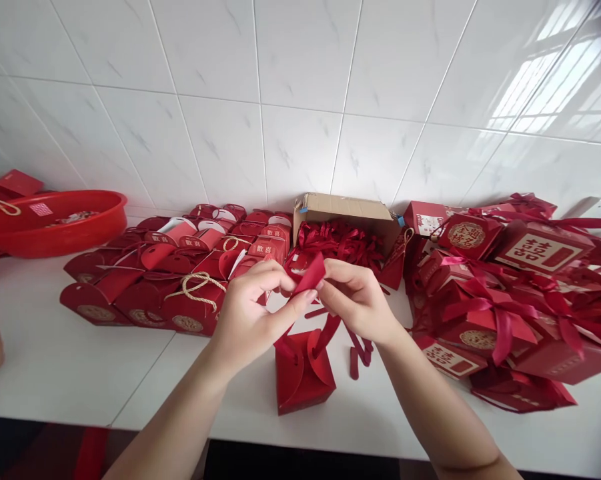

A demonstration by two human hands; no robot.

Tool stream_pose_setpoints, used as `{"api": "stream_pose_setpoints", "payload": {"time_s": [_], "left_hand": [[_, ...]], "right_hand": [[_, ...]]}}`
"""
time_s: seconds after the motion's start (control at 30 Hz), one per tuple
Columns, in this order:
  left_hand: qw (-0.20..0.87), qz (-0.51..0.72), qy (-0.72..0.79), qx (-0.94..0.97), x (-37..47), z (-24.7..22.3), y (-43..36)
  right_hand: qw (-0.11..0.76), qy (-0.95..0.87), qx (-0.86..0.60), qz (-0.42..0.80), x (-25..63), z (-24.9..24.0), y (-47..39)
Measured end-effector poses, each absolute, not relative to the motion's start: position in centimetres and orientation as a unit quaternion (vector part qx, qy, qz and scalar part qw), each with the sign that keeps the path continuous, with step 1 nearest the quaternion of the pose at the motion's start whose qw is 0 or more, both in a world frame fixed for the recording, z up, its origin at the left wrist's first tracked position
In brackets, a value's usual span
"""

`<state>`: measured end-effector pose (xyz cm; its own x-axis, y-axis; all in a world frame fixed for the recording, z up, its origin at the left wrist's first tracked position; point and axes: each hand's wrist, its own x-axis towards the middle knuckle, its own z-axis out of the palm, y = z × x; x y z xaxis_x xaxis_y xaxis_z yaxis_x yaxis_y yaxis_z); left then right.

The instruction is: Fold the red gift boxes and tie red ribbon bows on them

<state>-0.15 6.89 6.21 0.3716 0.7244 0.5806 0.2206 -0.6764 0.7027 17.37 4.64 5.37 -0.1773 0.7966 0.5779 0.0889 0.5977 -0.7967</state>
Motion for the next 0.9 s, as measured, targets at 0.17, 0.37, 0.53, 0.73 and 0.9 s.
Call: {"api": "stream_pose_setpoints", "payload": {"time_s": [0.17, 0.37, 0.53, 0.73, 0.9], "left_hand": [[0.271, 0.460, 0.315, 0.785, -0.3, 5.9, 7.2], [0.322, 0.396, 0.303, 0.805, -1.2, 5.8, 7.8], [0.456, 0.326, 0.311, 0.767, -2.6, 5.3, 8.4], [0.555, 0.337, 0.298, 0.700, -3.2, 4.6, 8.2], [0.586, 0.354, 0.268, 0.677, -3.2, 3.6, 8.1]], "right_hand": [[0.550, -0.741, -0.264, 0.280, 17.3, 5.0, 4.7], [0.530, -0.767, -0.249, 0.260, 17.6, 4.6, 5.3], [0.404, -0.877, -0.230, 0.124, 19.1, 5.1, 5.6], [0.337, -0.900, -0.258, -0.100, 19.1, 5.0, 5.4], [0.347, -0.893, -0.262, -0.117, 18.9, 4.5, 5.6]]}}
